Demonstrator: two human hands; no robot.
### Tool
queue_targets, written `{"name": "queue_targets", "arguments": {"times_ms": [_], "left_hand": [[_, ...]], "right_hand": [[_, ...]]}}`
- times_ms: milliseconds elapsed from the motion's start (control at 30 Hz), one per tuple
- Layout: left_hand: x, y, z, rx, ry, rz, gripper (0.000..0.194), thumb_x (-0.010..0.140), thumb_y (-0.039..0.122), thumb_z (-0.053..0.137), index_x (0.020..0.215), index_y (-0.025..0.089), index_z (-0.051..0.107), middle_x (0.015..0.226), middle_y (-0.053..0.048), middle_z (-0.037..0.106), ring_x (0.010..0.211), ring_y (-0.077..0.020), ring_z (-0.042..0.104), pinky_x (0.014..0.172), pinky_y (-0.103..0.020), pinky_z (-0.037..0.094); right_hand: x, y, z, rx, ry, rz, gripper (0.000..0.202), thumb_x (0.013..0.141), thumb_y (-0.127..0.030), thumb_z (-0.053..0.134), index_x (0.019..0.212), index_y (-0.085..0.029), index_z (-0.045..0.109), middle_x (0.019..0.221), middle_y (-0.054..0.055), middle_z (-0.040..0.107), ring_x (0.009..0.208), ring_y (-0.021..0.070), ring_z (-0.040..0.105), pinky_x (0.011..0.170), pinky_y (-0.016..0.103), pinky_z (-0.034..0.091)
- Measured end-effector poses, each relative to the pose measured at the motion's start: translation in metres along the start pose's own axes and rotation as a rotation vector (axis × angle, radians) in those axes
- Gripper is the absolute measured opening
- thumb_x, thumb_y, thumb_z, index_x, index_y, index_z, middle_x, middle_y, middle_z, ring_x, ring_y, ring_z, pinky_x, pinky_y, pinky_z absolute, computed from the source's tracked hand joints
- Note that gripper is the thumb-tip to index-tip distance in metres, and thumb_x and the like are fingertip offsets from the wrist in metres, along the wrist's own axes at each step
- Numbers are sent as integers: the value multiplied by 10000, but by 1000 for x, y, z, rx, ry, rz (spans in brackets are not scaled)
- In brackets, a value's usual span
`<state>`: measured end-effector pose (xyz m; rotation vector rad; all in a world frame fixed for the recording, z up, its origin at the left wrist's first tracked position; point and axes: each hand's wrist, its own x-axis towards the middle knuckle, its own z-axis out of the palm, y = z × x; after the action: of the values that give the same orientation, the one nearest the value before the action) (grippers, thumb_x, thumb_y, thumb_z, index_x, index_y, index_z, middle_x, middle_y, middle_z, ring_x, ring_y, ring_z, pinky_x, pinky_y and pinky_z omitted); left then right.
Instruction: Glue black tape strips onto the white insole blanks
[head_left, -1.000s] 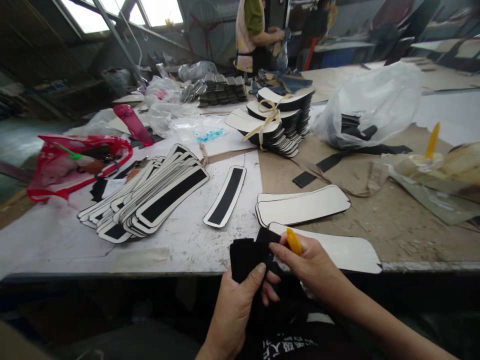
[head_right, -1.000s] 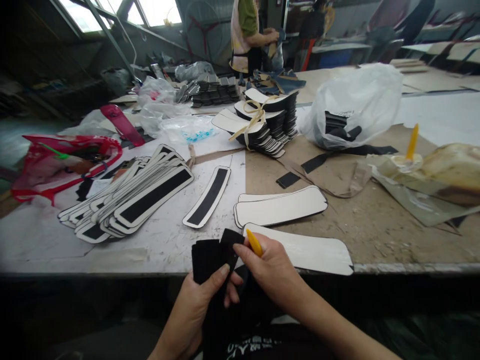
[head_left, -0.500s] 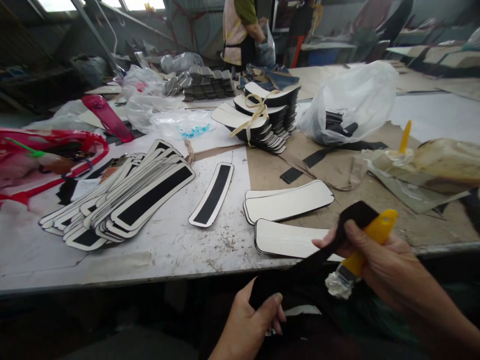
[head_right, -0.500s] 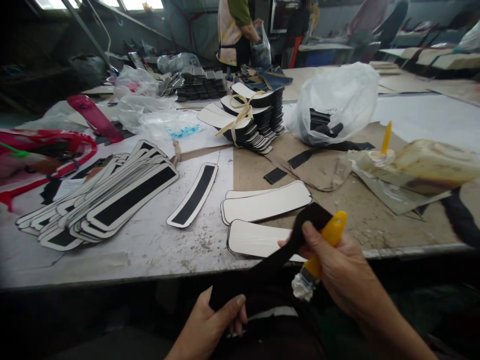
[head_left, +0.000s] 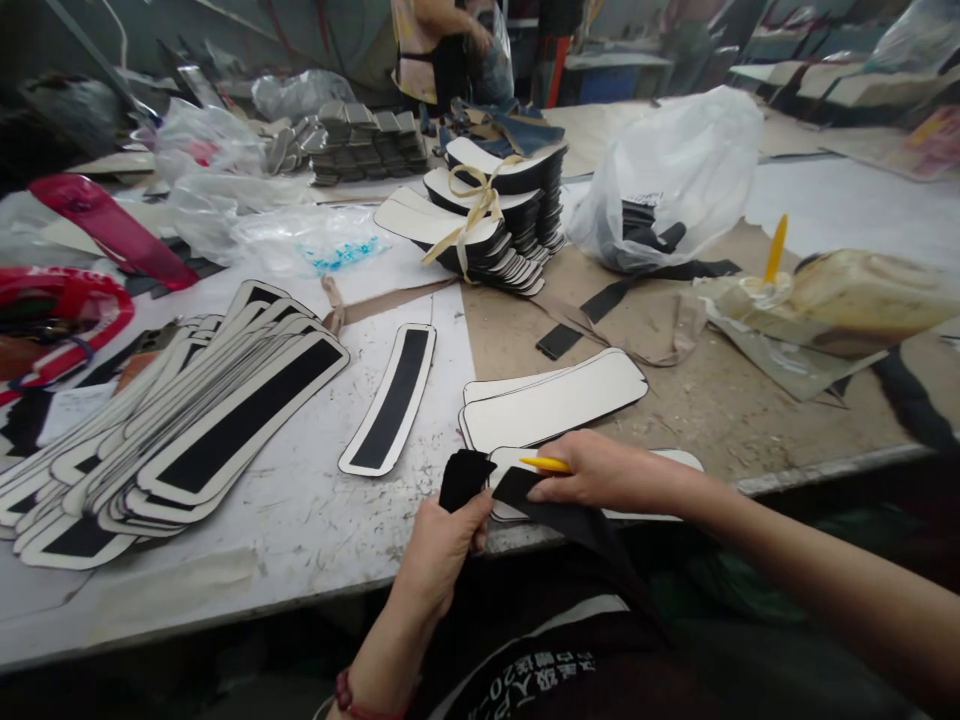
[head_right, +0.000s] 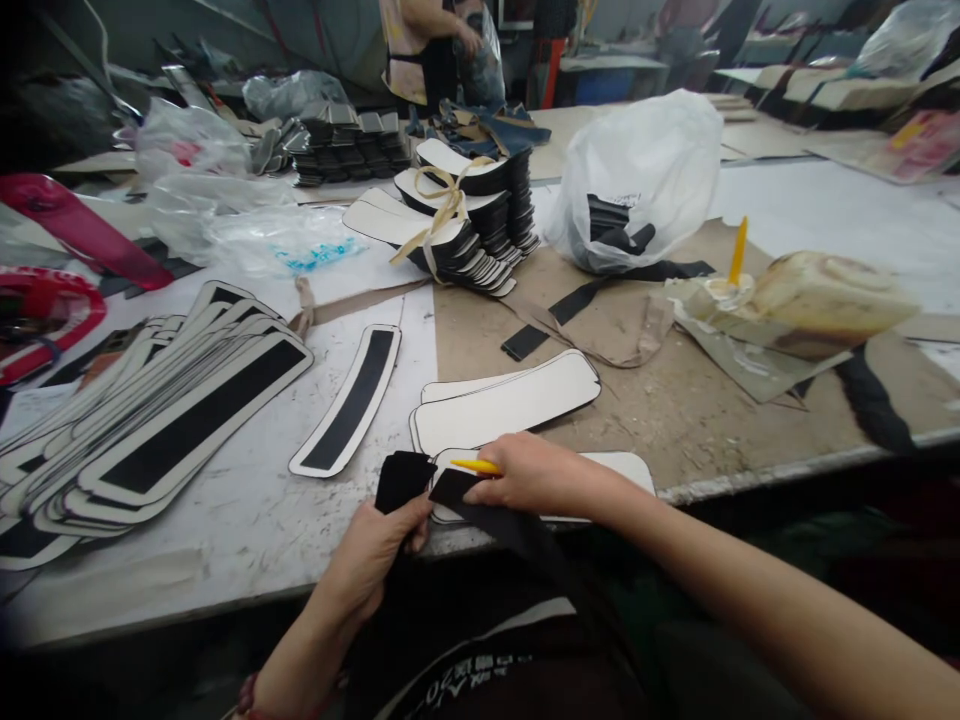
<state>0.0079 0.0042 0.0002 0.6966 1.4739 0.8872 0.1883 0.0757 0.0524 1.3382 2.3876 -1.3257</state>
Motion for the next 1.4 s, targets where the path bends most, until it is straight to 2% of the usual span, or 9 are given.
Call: {"name": "queue_targets", "arguments": {"times_ms": [167,400,600,767,867,967,1133,1267,1400], "left_hand": [[0,-2,-6,-16,-52,-27,309,666,363,682,532,163,489,443,45,459,427,-78,382,451,-215,290],[5,-2,-10,38,-94,-77,274,695,322,639,522,158,503,440,31,483,423,-83,404,447,-213,299],[7,3,-4,11,-53,-80,334,670,363,642,467,168,462,408,32,441,396,-79,382,421,-215,278],[9,2,6,116,71,-64,295,620,372,694,536,172,494,352,62,391,349,-70,327,380,-207,211],[9,0,10,151,93,-32,307,615,345,699,504,178,467,334,60,392,342,-69,325,375,-206,207],[8,-3,10,167,116,-27,330,608,372,708,490,181,466,316,53,402,332,-77,342,369,-209,227],[7,-8,10,177,145,-53,308,603,398,712,529,167,522,309,29,458,315,-89,378,358,-209,267],[5,-9,13,179,156,-54,322,605,418,722,565,157,539,331,20,491,331,-98,416,374,-212,305],[2,-9,15,211,161,-33,338,594,436,734,570,150,556,334,16,499,335,-102,425,376,-215,323]], "right_hand": [[27,2,5,-237,-45,46,288,758,-428,563,777,-166,682,673,52,657,578,157,539,497,233,316],[32,-3,4,-465,-57,-26,296,783,-428,553,853,-182,701,769,98,701,703,220,626,541,254,340],[33,-4,4,-491,-64,-53,286,783,-407,572,888,-176,703,792,108,705,743,229,645,577,254,381],[34,-2,6,-478,-58,-51,276,768,-377,559,880,-166,698,789,108,699,731,223,638,552,250,362],[18,5,1,-439,-98,-49,249,752,-345,559,861,-162,689,782,95,691,699,210,625,526,245,339],[-15,25,-8,-381,-104,-1,211,763,-334,555,837,-171,668,808,80,679,714,205,615,545,247,341],[-71,65,-11,-287,97,194,209,855,-333,440,861,-190,592,841,59,653,730,178,592,620,250,365],[-80,83,-1,-427,233,339,196,865,-329,420,811,-196,553,820,69,648,739,198,595,603,262,341],[-71,90,9,-551,255,400,140,860,-294,433,896,-205,536,824,71,655,744,219,618,569,267,311]]}}
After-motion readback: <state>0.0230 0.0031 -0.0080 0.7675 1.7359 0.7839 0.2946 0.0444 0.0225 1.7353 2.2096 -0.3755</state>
